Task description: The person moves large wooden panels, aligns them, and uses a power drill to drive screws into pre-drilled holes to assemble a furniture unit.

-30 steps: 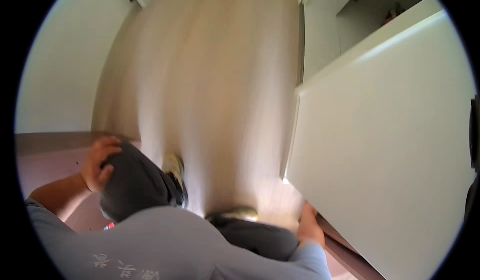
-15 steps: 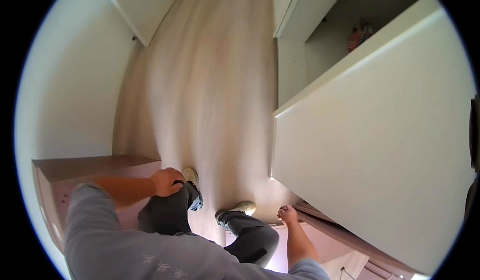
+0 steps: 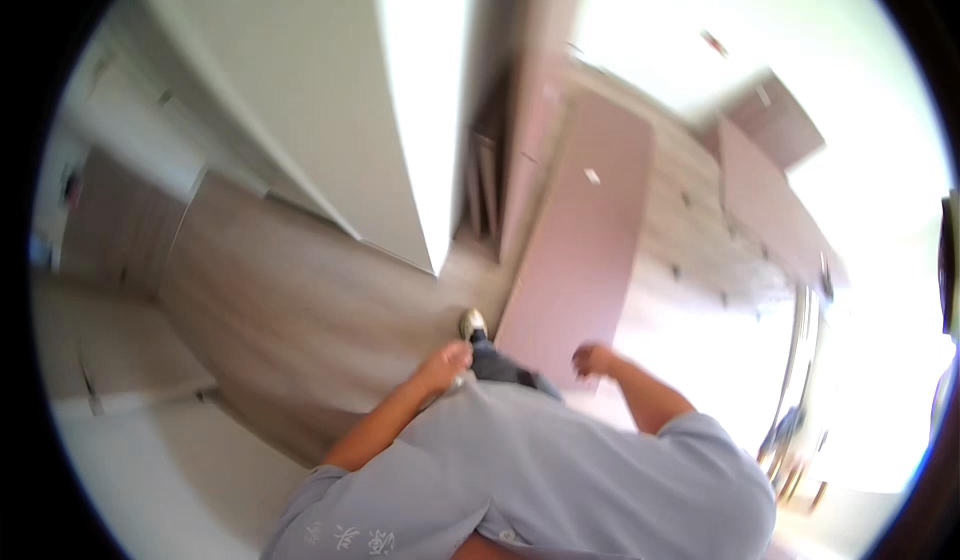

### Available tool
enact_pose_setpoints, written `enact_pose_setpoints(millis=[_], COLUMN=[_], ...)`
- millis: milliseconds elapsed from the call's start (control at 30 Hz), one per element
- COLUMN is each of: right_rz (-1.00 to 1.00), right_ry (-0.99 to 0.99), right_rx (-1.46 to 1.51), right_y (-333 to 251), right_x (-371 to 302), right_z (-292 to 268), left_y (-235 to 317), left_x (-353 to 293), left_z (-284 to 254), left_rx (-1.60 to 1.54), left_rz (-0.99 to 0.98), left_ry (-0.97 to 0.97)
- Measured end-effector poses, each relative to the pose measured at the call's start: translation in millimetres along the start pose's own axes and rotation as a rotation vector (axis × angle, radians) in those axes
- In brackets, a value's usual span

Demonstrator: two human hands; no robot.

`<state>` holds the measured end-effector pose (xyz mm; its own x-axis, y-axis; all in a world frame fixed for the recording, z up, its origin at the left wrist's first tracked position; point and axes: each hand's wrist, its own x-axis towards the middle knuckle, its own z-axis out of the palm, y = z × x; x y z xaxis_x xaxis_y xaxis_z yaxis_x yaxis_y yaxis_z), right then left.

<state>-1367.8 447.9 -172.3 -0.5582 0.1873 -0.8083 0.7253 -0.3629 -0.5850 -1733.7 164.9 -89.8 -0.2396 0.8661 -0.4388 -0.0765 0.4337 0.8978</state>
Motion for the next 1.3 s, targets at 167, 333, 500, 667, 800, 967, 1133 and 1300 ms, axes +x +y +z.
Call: enact_pose_setpoints(millis=[167,333,500,667,800,967,1133,1300], right_rz=[-0.016,0.358,0.418,0.376,-0.02,-0.351,-0.455,-0.239], right_ry=[0.808,0.613,0.847,1.426,1.35,1.06,1.015,1.053], right_rx=[0.716,0.376,0.417,0.25,0.507,0.273,-0.312,-0.474], right_y=[75,319,363,322,202,164,160,198], right_x=[-144,-236,-260,-282,-305,-362,-458,-525], right_z=[72,155,258,199,79,-46,-146,-215], left_y=[-17,-72,-126,-66,53,160,233,246], left_x=[0,-51,-49,11,59,98,86,116], left_z=[-94,-92,-123,12,152,413,650,773], left_rx=[0.209,0.653,0.588,0.354,0.254,0.101,-0.18,-0.174], left_rz=[-0.069,-0.21,-0.244,-0.247,-0.271,-0.342,-0.685,-0.754], left_ry=[0.154,-0.064,-0.303,-0.291,-0.387,-0.64,-0.902,-1.07])
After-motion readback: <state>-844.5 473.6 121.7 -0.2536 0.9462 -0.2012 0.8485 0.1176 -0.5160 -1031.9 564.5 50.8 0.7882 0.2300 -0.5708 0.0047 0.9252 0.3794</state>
